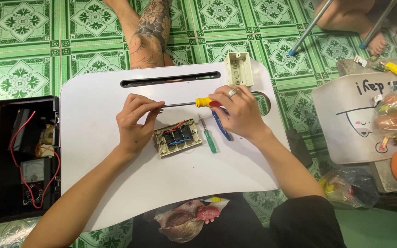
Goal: The person repairs an electrical switch by stripping red and blue wires, inserting them into terminals, and securing them with a screwdriver. They also attach a black plastic component to the switch housing.
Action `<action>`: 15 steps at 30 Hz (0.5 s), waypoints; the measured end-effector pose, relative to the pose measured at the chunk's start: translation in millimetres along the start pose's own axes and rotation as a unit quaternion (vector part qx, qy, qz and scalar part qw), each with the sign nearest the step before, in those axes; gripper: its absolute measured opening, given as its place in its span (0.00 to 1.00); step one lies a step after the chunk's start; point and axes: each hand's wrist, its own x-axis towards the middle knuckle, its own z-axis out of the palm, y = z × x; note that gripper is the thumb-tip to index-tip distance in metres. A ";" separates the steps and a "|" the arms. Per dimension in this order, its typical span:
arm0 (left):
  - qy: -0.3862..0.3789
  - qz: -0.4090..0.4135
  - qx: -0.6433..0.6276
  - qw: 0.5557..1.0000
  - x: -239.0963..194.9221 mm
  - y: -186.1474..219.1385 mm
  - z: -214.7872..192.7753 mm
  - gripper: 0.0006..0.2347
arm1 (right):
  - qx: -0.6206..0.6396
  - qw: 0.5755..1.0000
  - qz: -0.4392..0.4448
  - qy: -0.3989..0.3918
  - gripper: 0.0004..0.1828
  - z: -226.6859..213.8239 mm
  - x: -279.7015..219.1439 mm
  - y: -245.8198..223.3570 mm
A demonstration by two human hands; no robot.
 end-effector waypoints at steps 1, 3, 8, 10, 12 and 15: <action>0.000 -0.001 0.001 1.000 0.0 0.1 1.1 0.10 | 0.002 1.000 -0.001 0.000 0.13 -4.7 0.8 -0.6; 0.015 -0.008 -0.008 1.000 -0.4 0.7 -1.5 0.10 | 0.128 0.991 0.036 0.034 0.13 -10.7 7.4 -1.5; 0.027 -0.030 -0.038 0.998 1.9 3.9 -0.9 0.10 | 0.272 0.954 0.118 0.050 0.15 -27.1 12.4 -5.2; 0.032 -0.043 -0.056 0.997 1.0 3.9 0.6 0.11 | 0.308 0.938 0.150 0.050 0.13 -24.8 9.9 -1.1; 0.033 -0.052 -0.069 0.996 -1.7 4.8 1.5 0.10 | 0.360 0.914 0.180 0.049 0.09 -17.5 1.0 9.5; 0.042 -0.039 -0.061 0.996 3.7 11.1 -2.2 0.11 | 0.407 0.892 0.191 0.048 0.07 -19.9 1.6 7.3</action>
